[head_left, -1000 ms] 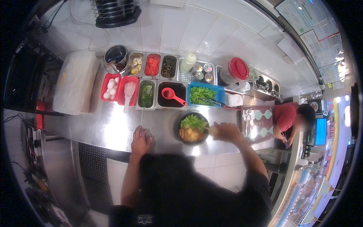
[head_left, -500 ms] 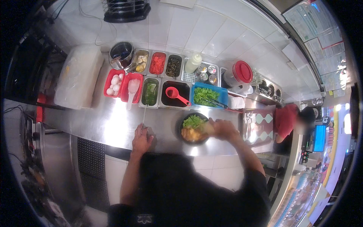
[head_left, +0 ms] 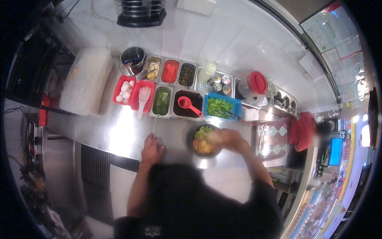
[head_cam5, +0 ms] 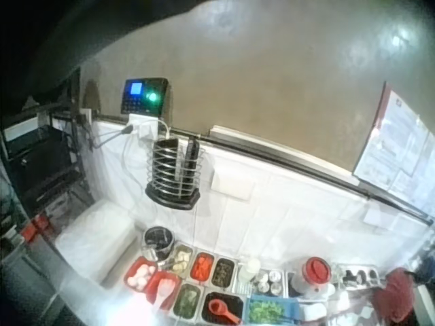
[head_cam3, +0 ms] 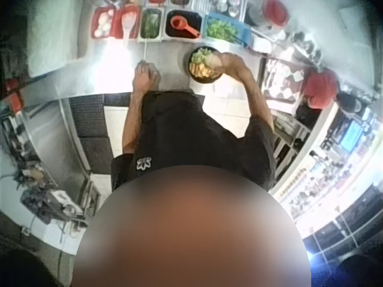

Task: The person assembles a rice bowl by placing cooked meat, a fried egg, and rice into a bowl, then adds chopped green vegetables. The completed dish is placed on a tray and handed to a coworker.

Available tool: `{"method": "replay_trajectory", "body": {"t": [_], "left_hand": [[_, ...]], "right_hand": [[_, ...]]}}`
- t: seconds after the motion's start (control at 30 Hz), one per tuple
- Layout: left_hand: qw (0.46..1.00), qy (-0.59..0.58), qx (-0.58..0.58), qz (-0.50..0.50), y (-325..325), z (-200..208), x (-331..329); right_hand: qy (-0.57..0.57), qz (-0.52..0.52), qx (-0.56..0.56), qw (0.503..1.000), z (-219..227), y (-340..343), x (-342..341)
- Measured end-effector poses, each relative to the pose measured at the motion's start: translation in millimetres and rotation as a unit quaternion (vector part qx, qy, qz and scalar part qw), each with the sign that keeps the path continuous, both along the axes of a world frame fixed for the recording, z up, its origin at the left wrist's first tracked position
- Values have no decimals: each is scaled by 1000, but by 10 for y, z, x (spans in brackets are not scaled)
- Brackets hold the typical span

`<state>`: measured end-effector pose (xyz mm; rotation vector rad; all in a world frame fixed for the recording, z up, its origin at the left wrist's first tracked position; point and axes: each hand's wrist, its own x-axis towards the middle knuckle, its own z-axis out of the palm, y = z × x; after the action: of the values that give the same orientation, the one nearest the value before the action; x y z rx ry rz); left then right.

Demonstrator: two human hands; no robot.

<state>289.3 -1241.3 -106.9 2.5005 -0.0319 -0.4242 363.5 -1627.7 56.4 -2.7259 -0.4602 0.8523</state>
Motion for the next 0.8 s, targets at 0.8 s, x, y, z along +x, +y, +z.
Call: {"method": "replay_trajectory", "body": {"t": [0.8], "left_hand": [[999, -31, -41, 8, -55, -76, 49]], "right_hand": [[-303, -351, 316, 828, -947, 335, 1927]]}}
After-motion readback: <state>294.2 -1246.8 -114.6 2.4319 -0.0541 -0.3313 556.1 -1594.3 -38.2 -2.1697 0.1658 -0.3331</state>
